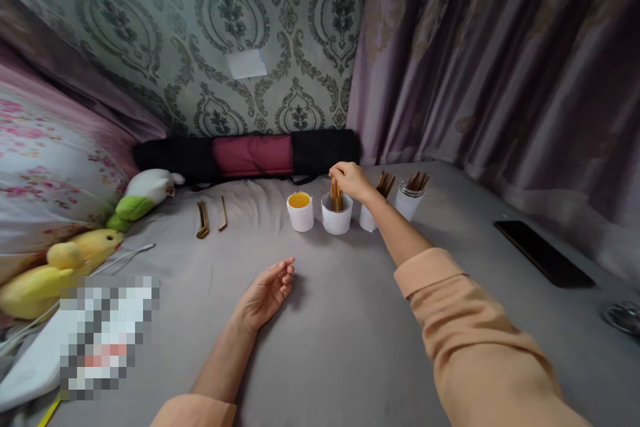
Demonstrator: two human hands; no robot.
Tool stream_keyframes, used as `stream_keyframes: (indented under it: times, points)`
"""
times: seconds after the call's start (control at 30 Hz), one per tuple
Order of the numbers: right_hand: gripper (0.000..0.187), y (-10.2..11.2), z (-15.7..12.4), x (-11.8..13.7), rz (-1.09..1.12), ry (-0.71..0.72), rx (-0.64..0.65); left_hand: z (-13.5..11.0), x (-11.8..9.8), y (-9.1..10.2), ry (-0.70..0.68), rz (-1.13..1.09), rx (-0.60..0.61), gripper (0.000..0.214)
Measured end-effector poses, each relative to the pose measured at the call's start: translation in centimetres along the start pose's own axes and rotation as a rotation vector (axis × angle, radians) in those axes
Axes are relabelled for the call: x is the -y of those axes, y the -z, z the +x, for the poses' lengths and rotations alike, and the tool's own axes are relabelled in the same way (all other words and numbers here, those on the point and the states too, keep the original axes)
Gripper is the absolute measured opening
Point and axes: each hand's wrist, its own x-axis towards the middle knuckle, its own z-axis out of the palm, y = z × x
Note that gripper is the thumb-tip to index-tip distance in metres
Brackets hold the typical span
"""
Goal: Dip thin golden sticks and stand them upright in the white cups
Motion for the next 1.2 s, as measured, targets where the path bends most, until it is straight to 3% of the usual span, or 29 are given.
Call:
stream_keyframes:
  times: [0.5,1.2]
  points:
    - [0.022,-0.8,0.5,-0.9,-0.142,-0.089,-0.064,0.1,0.1,0.2,-0.003,-0.005,0.019,0.02]
    - [0.02,-1.6,0.7,-1.3,-0.05,-0.112,-0.035,0.1,-0.1,0.1,0.009,-0.011,0.009,0.02]
